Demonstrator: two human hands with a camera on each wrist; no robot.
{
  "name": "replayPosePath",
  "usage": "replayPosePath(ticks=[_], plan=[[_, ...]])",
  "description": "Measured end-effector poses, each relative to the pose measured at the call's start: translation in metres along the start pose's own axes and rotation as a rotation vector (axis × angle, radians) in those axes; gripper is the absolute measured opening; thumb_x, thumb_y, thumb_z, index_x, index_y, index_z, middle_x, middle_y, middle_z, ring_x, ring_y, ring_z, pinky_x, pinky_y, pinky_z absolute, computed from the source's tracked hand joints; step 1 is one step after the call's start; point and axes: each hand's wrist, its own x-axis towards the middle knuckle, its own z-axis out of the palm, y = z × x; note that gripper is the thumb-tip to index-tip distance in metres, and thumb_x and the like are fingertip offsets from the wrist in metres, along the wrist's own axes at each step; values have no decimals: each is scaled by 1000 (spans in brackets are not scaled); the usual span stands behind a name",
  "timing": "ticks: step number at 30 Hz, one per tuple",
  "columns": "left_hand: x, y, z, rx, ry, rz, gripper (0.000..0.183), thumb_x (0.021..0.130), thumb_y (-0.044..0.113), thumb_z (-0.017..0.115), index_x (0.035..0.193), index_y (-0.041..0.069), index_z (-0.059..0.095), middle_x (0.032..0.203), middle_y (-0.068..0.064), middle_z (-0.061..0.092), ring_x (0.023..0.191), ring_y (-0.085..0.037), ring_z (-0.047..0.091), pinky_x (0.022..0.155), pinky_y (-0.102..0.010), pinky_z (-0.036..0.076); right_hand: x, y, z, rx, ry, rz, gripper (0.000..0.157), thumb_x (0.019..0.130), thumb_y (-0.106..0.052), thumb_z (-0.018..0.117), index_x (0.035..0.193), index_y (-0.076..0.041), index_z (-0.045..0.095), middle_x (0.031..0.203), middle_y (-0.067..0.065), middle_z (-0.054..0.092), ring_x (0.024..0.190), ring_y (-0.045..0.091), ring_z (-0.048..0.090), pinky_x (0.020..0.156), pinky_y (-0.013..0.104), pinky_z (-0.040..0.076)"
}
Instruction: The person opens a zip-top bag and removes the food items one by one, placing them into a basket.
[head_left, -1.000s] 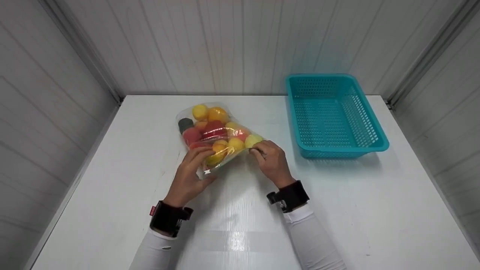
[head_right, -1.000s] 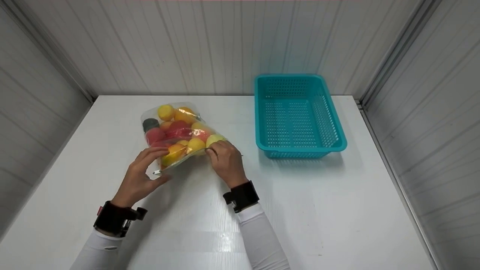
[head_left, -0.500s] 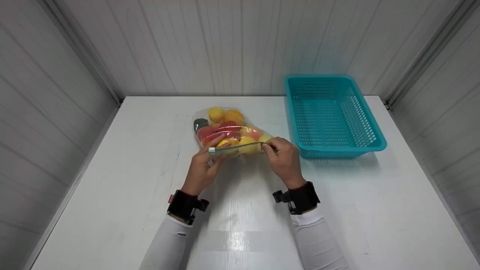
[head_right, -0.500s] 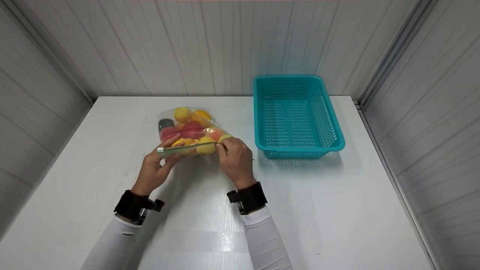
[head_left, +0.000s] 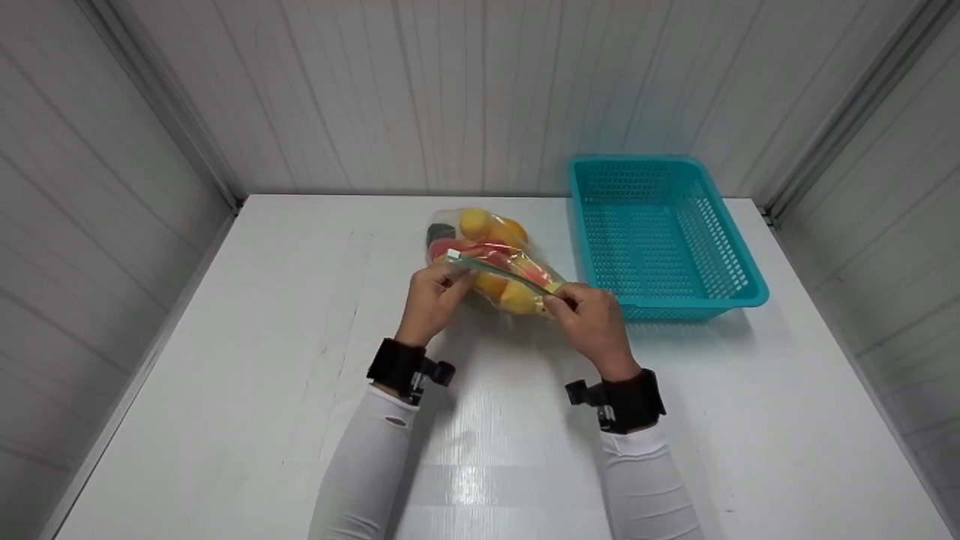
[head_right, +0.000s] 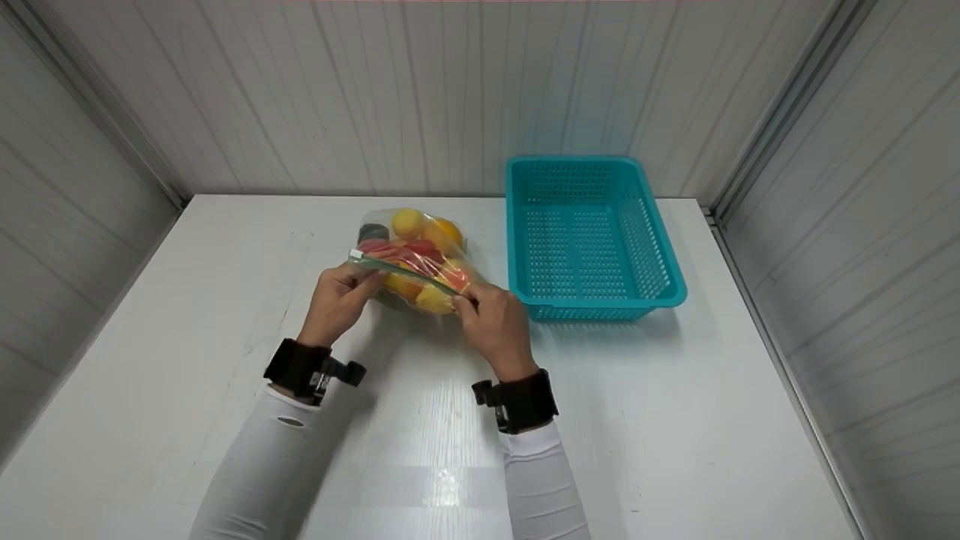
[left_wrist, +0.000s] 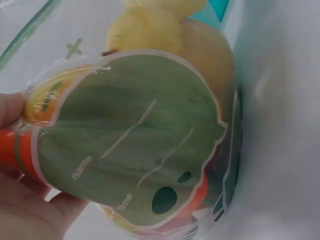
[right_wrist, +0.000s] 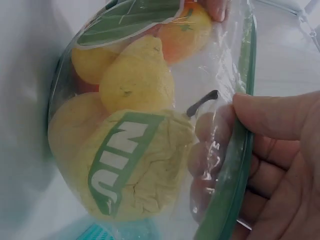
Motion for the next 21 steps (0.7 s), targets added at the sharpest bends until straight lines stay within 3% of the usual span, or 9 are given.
replayPosePath(ticks=[4,8,13,16,21], plan=[[7,4,4,-33,11,14,13,94,12,78,99,1,80,97,-9,72,83,-14,56,69,-23,42,2,5,-5,10,0,44,15,94,-12,74,82,-3,75,70,6,65,64,16,49,58,28,37],[-1,16,0,-38,39,88,12,91,11,81,98,1,82,115,-11,73,105,-20,64,84,-26,49,1,7,-5,5,30,59,15,94,-12,74,83,-3,75,72,6,66,65,16,51,58,28,39],[-9,25,-5,-2,23,176,9,91,7,79,89,-2,80,102,-9,72,104,-26,64,88,-28,50,2,7,-3,1,33,27,15,95,-11,73,82,-2,74,74,7,67,66,17,52,59,28,40],[-11,24,-7,-31,-7,156,6,90,4,79,93,-1,80,100,-9,76,104,-27,69,91,-27,53,2,7,-2,7,-9,11,14,96,-10,71,85,-2,75,76,7,68,67,17,54,59,28,42],[-18,16,-11,-111,-83,43,9,90,3,78,97,-1,81,97,-11,79,93,-15,72,82,-25,55,1,11,-4,35,-62,-16,10,96,-6,71,88,-2,77,78,6,68,69,15,54,60,26,43]])
